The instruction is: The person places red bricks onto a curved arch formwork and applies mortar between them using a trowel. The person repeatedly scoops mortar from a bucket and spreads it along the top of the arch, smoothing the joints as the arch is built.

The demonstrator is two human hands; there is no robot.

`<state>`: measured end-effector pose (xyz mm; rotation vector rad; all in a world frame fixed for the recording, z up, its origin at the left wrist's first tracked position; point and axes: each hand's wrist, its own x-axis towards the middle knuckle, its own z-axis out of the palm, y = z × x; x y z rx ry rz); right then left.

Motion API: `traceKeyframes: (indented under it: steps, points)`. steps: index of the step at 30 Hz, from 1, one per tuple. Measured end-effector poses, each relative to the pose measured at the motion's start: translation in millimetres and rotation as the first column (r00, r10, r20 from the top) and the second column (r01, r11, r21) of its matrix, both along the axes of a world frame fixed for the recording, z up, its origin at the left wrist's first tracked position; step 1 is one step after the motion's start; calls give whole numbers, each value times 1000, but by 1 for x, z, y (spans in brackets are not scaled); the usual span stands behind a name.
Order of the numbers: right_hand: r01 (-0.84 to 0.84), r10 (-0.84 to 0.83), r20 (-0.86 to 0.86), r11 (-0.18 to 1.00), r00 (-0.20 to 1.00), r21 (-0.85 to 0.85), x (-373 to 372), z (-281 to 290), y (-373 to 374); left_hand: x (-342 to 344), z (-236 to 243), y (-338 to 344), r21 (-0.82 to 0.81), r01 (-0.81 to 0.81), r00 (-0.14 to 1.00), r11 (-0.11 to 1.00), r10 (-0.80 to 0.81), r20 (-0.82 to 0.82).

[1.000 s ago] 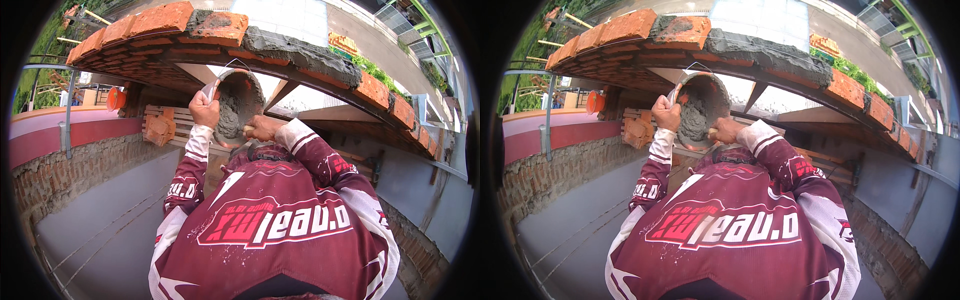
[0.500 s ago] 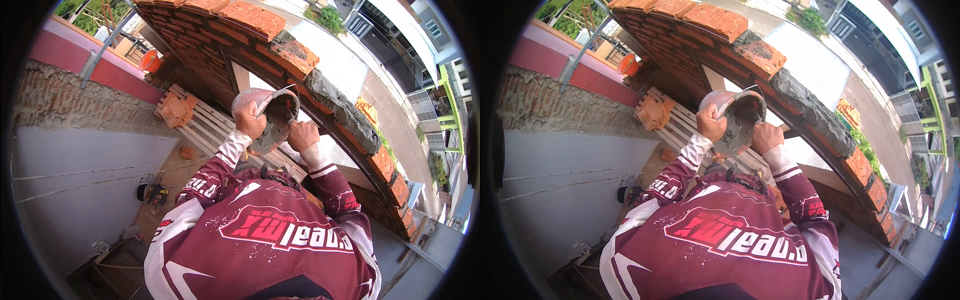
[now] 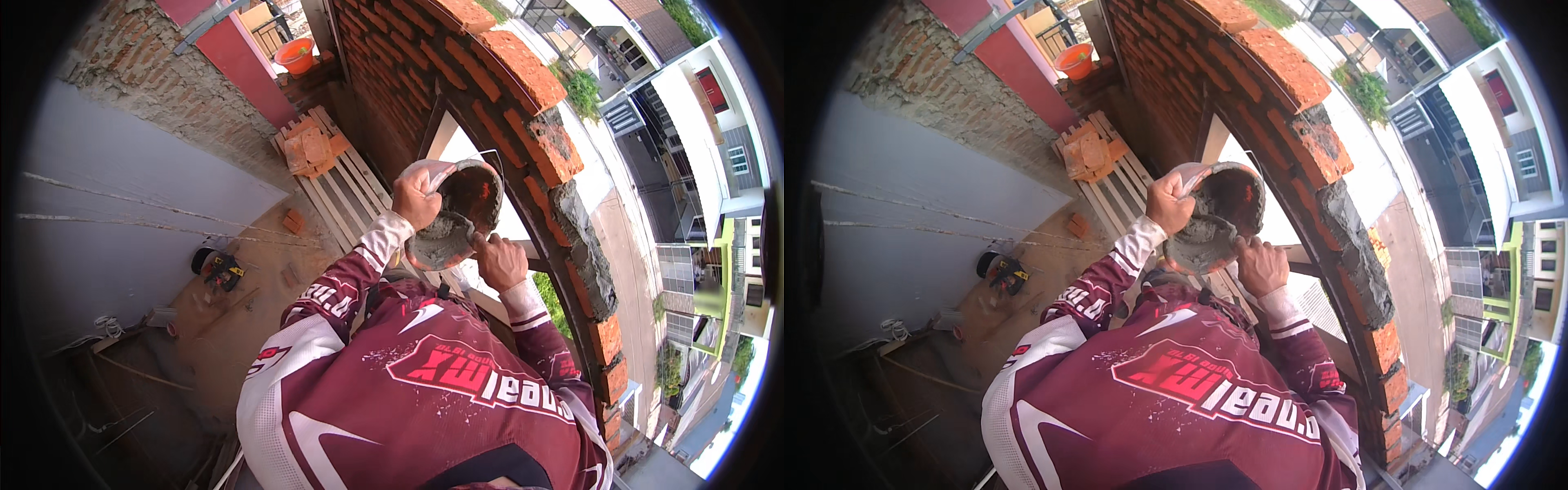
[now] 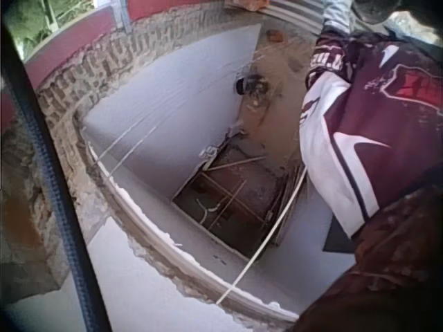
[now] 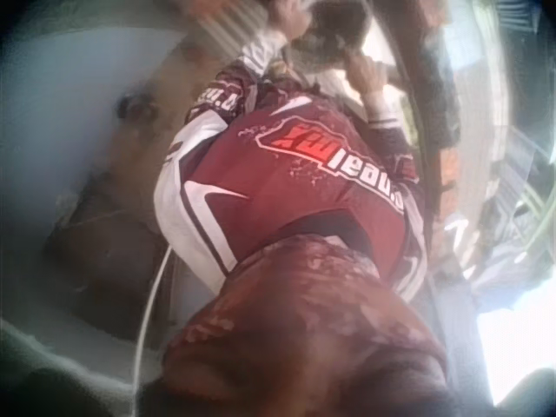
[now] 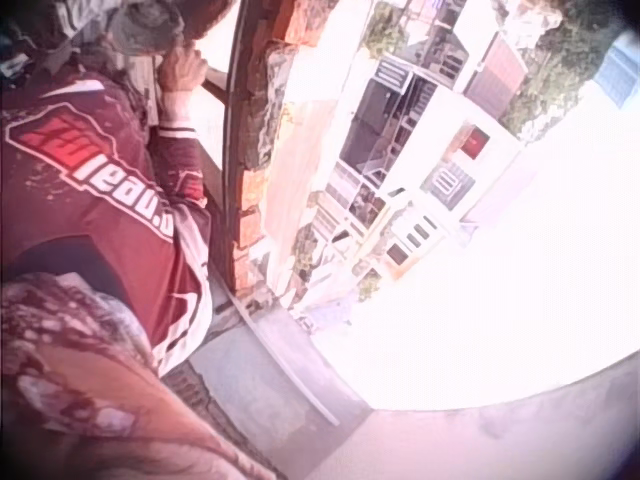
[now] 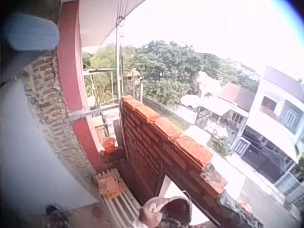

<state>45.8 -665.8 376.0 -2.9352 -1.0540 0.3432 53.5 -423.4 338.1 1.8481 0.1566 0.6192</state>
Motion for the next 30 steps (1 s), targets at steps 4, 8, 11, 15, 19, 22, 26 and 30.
traceKeyframes:
  steps: [4,8,11,15,19,22,26,30]
  points:
    - [176,-177,32,984,984,40,22,14,-6,-3,-1,-8,99,51,998,994,-53,19]
    - [261,-243,-352,965,904,3,33,-20,10,5,7,-15,99,138,988,985,-144,58]
    - [504,-130,-764,817,632,278,7,-49,13,13,11,-9,6,205,979,979,-206,13]
    - [680,-13,-876,636,483,365,-31,-63,3,12,11,6,16,204,978,979,-203,-37]
    - [232,-165,-207,901,964,367,-33,-42,-17,8,3,-1,27,170,985,985,-170,24]
    - [139,-153,109,982,982,128,-29,-16,-33,7,-3,-18,48,171,984,984,-169,-51]
    - [396,-398,18,916,917,57,-21,0,-54,11,-6,-53,149,257,951,955,-277,138]
    - [323,-314,-365,946,877,-37,-15,-30,-59,6,-1,-90,68,264,963,962,-267,35]
